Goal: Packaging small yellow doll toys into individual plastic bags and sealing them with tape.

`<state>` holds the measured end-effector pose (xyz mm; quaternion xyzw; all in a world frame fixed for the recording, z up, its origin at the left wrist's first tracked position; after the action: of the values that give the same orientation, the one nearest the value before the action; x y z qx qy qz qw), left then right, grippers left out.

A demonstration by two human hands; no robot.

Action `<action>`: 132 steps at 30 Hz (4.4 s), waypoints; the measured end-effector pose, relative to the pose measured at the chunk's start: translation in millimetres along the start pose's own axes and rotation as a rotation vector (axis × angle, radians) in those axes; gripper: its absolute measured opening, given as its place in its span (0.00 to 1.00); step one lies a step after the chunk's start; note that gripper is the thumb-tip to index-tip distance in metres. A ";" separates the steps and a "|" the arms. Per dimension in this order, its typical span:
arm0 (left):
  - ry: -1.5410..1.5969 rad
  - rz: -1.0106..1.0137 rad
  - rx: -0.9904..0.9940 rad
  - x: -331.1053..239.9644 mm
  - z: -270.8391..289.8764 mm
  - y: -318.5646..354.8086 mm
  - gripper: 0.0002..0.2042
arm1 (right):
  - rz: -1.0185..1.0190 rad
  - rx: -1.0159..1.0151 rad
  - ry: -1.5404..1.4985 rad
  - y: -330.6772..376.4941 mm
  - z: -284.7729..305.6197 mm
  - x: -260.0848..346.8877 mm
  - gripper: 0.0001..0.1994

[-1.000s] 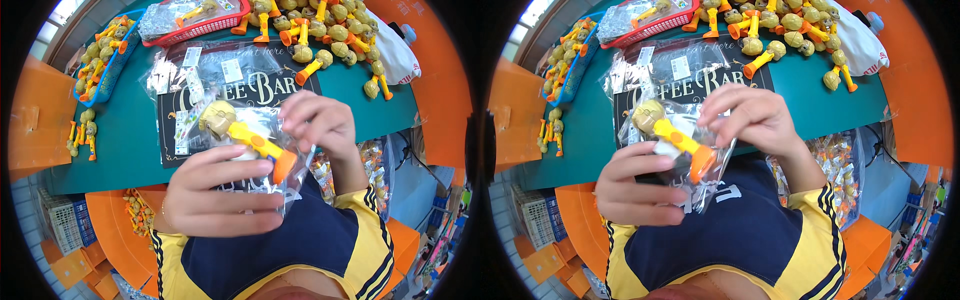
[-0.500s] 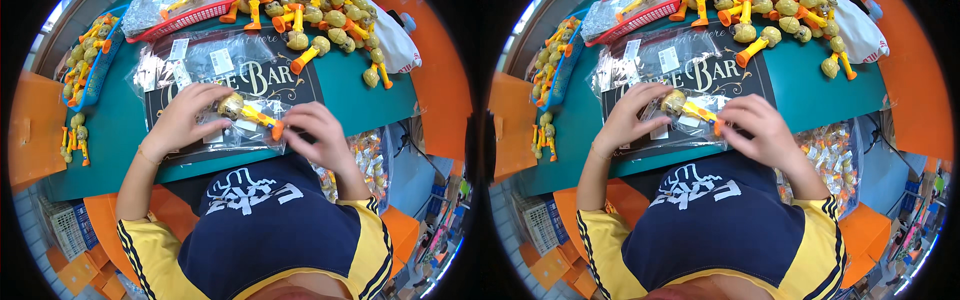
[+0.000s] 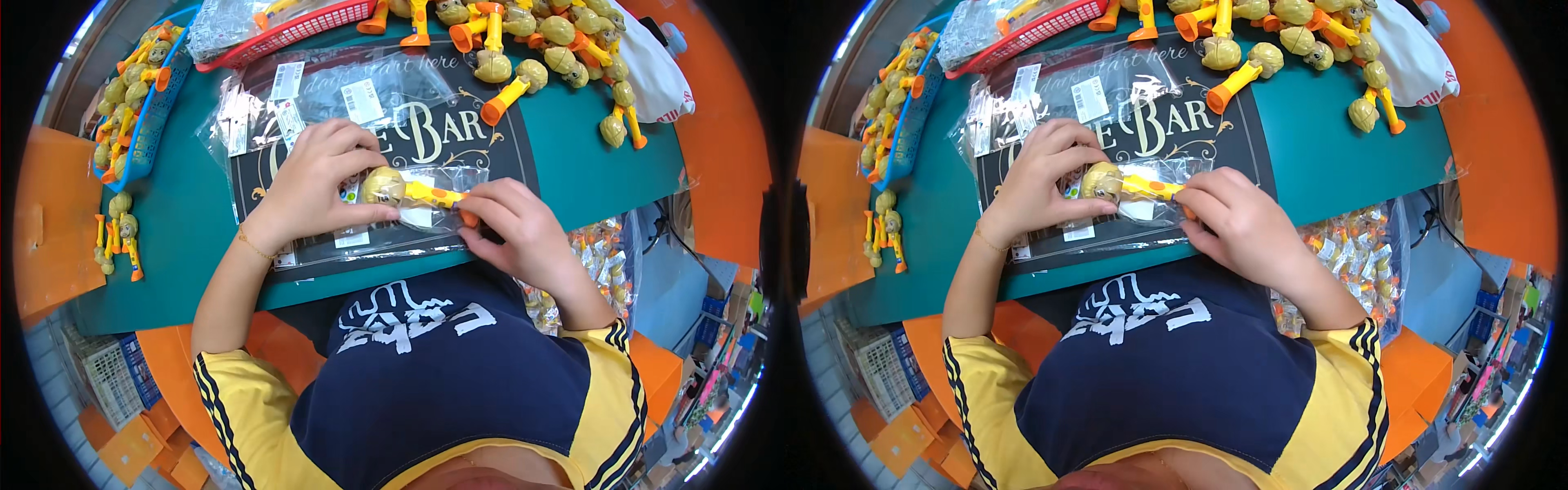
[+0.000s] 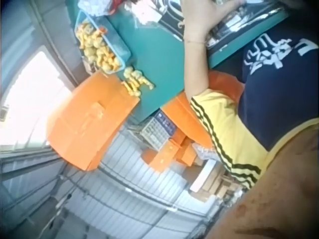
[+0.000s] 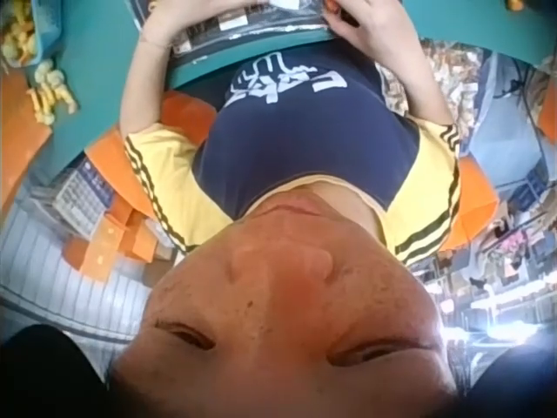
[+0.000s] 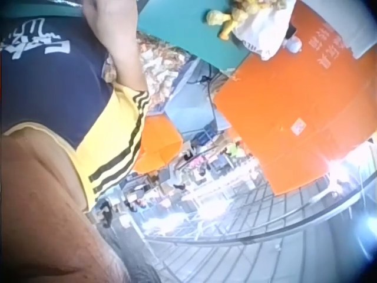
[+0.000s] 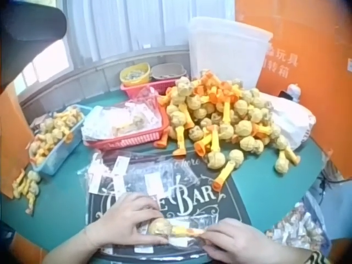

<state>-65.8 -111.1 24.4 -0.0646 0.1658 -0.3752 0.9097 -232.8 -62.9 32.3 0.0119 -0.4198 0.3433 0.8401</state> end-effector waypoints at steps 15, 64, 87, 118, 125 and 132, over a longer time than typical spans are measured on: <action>0.067 0.006 0.056 -21.3 -13.6 -1.8 0.23 | -0.480 0.191 -0.723 -16.0 -6.2 -84.1 0.21; 0.123 0.184 0.063 -30.5 -14.9 5.1 0.18 | -0.220 0.039 -0.182 19.1 -7.5 -24.8 0.11; 0.118 0.376 -0.089 -27.4 14.4 63.0 0.25 | -0.049 -0.008 -0.170 1.1 -16.5 -14.5 0.19; 0.090 0.743 -0.115 -0.9 5.0 100.9 0.14 | -0.130 0.042 -0.197 7.0 -14.5 -18.2 0.15; 0.225 0.776 -0.237 -0.1 5.4 101.1 0.12 | -0.102 0.027 -0.290 4.8 -8.3 -19.8 0.13; 0.357 0.652 -0.325 -4.6 2.9 84.6 0.08 | -0.049 0.114 -0.345 1.1 -7.7 -20.8 0.13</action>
<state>-11.8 -47.8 7.9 -0.0855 0.3903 -0.0415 0.9158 -236.6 -71.5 12.2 0.1282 -0.5370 0.3388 0.7618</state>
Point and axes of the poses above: each hand's wrist, its own y-axis away from the middle knuckle, its own z-axis out of the back of the hand, x = y × z, the point moved 9 cm from there along -y, towards the middle knuckle, and after that the axes turned 14 degrees about -y, right-handed, at the moved point
